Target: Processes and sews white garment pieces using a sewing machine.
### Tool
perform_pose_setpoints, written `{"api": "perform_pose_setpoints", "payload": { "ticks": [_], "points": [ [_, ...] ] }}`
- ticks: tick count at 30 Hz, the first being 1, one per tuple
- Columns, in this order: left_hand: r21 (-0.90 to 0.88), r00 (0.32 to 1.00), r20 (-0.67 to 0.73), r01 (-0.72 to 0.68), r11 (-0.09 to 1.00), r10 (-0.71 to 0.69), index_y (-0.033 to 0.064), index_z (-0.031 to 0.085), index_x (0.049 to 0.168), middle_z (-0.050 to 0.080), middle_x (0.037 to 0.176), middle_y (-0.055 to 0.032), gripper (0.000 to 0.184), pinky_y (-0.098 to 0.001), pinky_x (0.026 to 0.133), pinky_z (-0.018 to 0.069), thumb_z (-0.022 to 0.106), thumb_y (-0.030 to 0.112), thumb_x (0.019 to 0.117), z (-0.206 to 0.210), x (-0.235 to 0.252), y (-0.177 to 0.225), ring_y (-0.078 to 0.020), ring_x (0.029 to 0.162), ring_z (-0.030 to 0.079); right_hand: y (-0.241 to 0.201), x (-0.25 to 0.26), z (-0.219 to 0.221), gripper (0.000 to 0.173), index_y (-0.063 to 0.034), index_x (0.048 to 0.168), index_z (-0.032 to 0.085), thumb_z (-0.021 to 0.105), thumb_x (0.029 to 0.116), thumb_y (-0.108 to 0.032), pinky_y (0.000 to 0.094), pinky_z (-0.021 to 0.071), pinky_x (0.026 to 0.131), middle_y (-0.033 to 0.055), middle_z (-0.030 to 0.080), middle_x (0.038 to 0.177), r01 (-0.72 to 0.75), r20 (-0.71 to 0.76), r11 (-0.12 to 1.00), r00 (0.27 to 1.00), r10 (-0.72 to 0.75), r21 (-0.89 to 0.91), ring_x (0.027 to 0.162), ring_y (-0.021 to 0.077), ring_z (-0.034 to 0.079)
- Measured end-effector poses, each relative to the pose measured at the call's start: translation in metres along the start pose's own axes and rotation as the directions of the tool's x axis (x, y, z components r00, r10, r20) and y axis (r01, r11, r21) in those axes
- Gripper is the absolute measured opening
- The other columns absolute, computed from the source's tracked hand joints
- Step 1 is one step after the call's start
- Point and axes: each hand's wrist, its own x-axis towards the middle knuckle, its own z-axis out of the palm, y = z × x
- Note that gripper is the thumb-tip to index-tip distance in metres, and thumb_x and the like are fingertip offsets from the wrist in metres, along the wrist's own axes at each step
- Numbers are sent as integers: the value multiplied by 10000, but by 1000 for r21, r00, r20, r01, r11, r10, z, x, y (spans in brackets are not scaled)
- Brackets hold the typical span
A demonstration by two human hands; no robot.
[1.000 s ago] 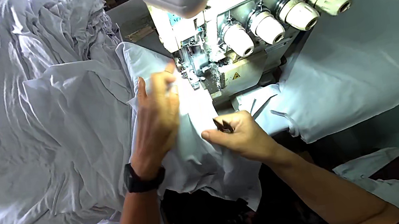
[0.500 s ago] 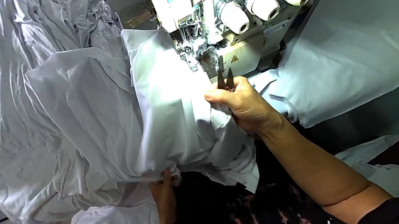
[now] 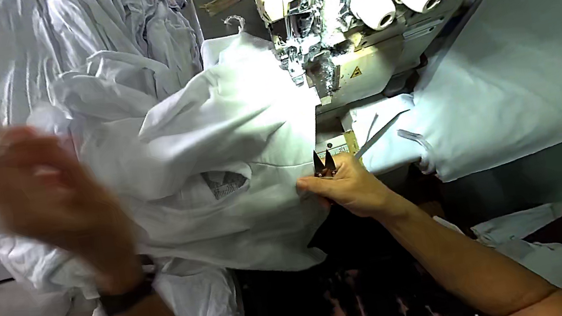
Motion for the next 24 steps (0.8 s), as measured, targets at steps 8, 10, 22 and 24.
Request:
{"api": "perform_pose_setpoints", "payload": {
  "ticks": [8,10,22,24],
  "points": [
    [-133,988,4,-150,980,152,-113,609,1106,661,1155,-278,167,-406,1001,523,537,-49,970,129,-46,60,-357,1136,662,-9,-7,-10,196,-147,779,691,651,942,-45,118,477,503,-138,641,639,89,148,996,985,-86,-15,518,-67,548],
    [-142,986,45,-151,978,159,-125,626,1133,683,1138,-267,220,-386,985,533,451,-77,1010,108,-31,64,-332,1099,685,-8,-5,-13,211,-150,765,678,641,953,-61,115,457,492,-144,622,624,44,140,999,989,-40,-31,505,-72,527],
    [-422,855,369,-196,885,365,15,771,906,628,729,-54,229,-104,610,426,585,124,981,32,-28,144,-32,642,546,1,1,-5,212,-148,749,642,635,943,-64,99,440,502,-162,580,622,184,-158,982,969,-190,-52,521,-97,514],
    [-385,848,377,-224,895,374,41,785,923,626,725,-39,234,-134,595,442,578,134,978,44,-25,142,-48,631,557,-5,7,-5,223,-150,740,635,630,942,-55,107,438,494,-153,572,610,180,-188,983,965,-185,-42,509,-88,507]
  ]
}}
